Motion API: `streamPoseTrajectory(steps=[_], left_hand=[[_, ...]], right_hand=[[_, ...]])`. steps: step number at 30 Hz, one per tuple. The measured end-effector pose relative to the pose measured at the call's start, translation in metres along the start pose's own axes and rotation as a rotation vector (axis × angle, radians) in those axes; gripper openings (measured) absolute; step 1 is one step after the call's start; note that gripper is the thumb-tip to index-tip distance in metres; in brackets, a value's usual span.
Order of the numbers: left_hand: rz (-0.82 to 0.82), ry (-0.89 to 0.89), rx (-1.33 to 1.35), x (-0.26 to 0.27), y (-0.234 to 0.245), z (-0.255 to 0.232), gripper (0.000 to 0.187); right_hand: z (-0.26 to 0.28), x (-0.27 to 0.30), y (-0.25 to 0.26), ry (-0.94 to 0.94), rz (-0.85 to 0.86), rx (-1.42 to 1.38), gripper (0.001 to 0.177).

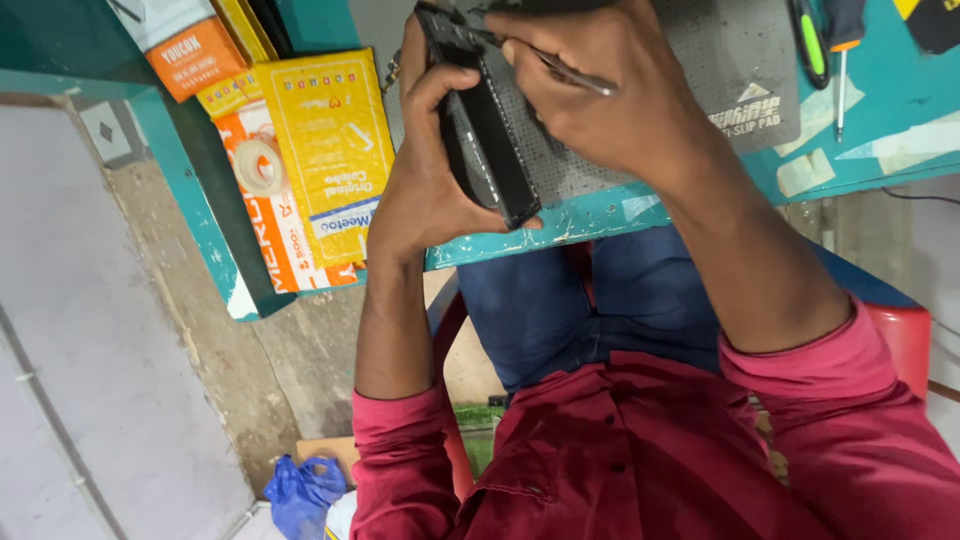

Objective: The person uses tweezers and a small brush to clean and adjust components on the edge of a disassembled smartphone held in the left hand. The person repeatedly scrapes along the frame and wipes the surface while seated at a workbench.

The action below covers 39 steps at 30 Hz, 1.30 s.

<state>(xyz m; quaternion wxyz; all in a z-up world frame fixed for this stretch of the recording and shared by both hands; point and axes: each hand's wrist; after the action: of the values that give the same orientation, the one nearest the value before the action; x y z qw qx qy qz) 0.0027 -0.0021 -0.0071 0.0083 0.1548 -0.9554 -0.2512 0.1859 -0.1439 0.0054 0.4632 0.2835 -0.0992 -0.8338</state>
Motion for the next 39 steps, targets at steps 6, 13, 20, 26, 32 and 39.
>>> streamPoseTrajectory(steps=[6,13,20,26,32,39], left_hand=[[-0.091,-0.314,-0.122,-0.006,-0.002,-0.006,0.131],[-0.042,-0.137,-0.024,0.002,-0.004,-0.008,0.126],[-0.017,-0.018,0.029,0.005,-0.004,-0.006,0.126],[-0.019,0.007,0.032,0.004,-0.005,-0.007,0.128],[-0.027,-0.022,-0.028,0.007,-0.006,-0.007,0.129],[-0.027,-0.027,-0.030,0.008,-0.005,-0.004,0.129]], right_hand=[[-0.008,0.002,-0.007,0.029,-0.064,-0.174,0.022],[-0.017,0.005,-0.012,0.002,-0.115,-0.200,0.018],[-0.021,0.004,-0.014,0.012,-0.105,-0.204,0.021],[-0.018,0.002,-0.009,-0.179,-0.084,-0.375,0.019],[-0.026,-0.024,0.005,-0.354,0.109,-0.442,0.021],[-0.030,-0.011,0.016,-0.343,0.143,-0.508,0.023]])
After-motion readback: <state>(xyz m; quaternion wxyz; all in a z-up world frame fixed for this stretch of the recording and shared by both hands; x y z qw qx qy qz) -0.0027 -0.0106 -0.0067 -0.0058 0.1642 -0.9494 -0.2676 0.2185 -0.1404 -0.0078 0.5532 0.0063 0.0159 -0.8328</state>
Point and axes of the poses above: each hand's wrist, its own x-axis away from the middle knuckle, its own y-axis out of the back of the hand, z = x × y
